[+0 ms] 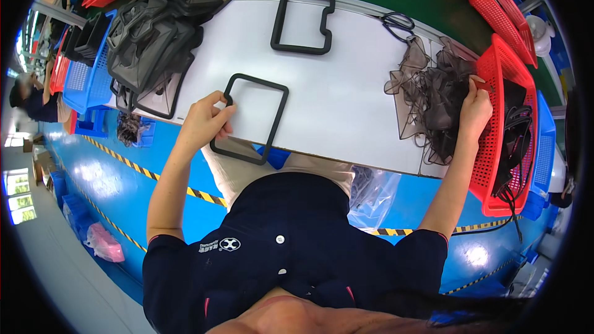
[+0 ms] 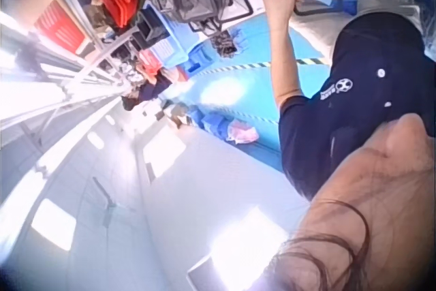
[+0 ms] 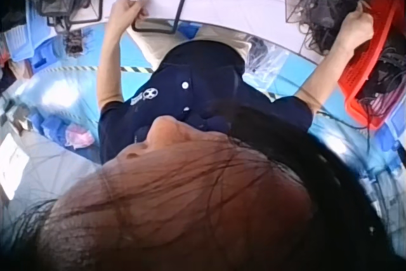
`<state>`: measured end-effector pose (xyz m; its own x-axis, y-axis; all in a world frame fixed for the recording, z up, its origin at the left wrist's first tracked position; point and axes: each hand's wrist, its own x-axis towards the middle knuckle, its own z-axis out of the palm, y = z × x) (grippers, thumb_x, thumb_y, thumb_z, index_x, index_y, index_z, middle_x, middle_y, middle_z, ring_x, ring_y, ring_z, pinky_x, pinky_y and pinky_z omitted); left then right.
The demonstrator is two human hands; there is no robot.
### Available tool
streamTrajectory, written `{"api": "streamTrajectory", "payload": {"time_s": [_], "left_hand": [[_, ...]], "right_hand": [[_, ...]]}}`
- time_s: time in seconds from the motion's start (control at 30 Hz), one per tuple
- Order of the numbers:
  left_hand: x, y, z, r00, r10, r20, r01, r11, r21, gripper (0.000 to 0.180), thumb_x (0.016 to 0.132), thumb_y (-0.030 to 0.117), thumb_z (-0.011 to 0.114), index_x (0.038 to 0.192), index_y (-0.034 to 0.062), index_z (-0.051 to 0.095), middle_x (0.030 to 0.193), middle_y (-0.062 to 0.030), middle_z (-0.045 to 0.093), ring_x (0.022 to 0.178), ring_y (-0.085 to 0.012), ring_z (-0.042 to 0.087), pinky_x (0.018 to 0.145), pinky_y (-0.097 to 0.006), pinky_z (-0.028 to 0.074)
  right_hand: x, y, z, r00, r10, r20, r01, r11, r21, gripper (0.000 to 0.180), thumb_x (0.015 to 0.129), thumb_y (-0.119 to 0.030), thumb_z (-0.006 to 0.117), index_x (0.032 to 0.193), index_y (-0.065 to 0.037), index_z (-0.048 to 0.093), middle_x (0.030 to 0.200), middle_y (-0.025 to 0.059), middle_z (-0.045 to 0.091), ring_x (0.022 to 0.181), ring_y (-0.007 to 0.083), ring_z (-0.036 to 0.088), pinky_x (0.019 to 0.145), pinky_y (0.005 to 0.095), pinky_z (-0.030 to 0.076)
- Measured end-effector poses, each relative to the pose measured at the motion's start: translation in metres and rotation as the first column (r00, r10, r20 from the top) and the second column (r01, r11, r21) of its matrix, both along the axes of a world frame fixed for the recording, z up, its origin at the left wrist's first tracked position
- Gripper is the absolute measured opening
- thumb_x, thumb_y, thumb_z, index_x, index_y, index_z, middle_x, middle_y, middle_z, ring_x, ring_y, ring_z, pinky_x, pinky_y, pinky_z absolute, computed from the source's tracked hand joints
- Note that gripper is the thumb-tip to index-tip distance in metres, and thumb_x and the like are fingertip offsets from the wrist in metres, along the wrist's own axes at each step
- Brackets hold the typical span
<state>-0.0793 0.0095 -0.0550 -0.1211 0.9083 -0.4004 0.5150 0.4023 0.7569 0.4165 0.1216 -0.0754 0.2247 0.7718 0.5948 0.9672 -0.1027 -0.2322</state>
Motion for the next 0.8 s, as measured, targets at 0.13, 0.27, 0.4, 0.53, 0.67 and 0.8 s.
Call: {"api": "streamTrajectory", "payload": {"time_s": [0.13,0.27,0.4,0.53,0.67,0.8], "left_hand": [[0.006,0.008,0.001,0.995,-0.049,0.082,0.044,0.997,0.061,0.023,0.089,0.022,0.058,0.093,-0.0007,0.054,0.06,-0.0089,0.062,0.051,-0.0092,0.057,0.049,-0.021,0.046],[0.037,0.009,0.044,0.975,-0.214,0.064,0.188,0.941,0.281,0.011,0.084,0.009,0.06,0.09,0.0005,0.057,0.075,-0.0082,0.066,0.073,-0.0145,0.063,0.072,-0.027,0.049],[0.052,0.004,0.074,0.771,-0.387,-0.506,0.635,0.534,0.558,0.032,0.061,-0.003,0.068,0.089,0.0095,0.065,0.107,-0.0074,0.062,0.112,-0.0305,0.051,0.098,-0.044,0.039],[0.057,-0.011,0.034,0.822,-0.211,-0.53,0.538,0.596,0.596,0.034,0.061,-0.007,0.067,0.087,0.0146,0.069,0.129,-0.0142,0.046,0.121,-0.0383,0.039,0.102,-0.046,0.033],[0.058,-0.029,-0.024,0.978,-0.202,-0.045,0.189,0.782,0.594,0.049,0.07,-0.008,0.062,0.114,0.0135,0.057,0.136,-0.0148,0.037,0.126,-0.0323,0.038,0.095,-0.041,0.042],[0.076,-0.041,-0.019,0.791,0.029,0.611,-0.286,0.901,0.327,0.075,0.074,-0.006,0.059,0.139,0.0116,0.026,0.14,-0.0174,0.03,0.127,-0.0305,0.038,0.093,-0.037,0.046]], "right_hand": [[-0.031,-0.011,0.031,0.97,0.146,0.195,-0.142,0.989,-0.03,0.015,0.084,-0.017,0.062,0.082,-0.003,0.065,0.089,0.0151,0.062,0.083,0.0335,0.059,0.072,0.0405,0.047],[-0.062,-0.022,0.055,0.958,0.285,0.013,-0.285,0.951,0.12,0.012,0.083,-0.013,0.063,0.092,-0.008,0.069,0.09,0.0111,0.058,0.087,0.0287,0.055,0.078,0.0369,0.045],[-0.098,-0.034,0.071,0.77,0.539,-0.342,-0.429,0.834,0.347,0.011,0.083,-0.01,0.065,0.092,-0.005,0.068,0.093,0.0082,0.059,0.091,0.0206,0.056,0.081,0.0306,0.044],[-0.141,-0.049,0.056,0.1,0.563,-0.821,-0.632,0.673,0.384,0.014,0.088,-0.01,0.059,0.097,-0.001,0.065,0.098,0.0056,0.061,0.09,0.013,0.056,0.081,0.0253,0.043],[-0.196,-0.071,0.008,-0.376,0.047,-0.925,-0.785,0.514,0.345,0.02,0.092,-0.018,0.055,0.104,-0.004,0.063,0.106,0.0043,0.062,0.098,0.0127,0.057,0.087,0.0291,0.047],[-0.232,-0.074,-0.007,-0.434,-0.216,-0.875,-0.859,0.393,0.329,0.025,0.093,-0.026,0.054,0.108,-0.008,0.061,0.11,0.0022,0.06,0.105,0.0137,0.055,0.091,0.0314,0.045]]}}
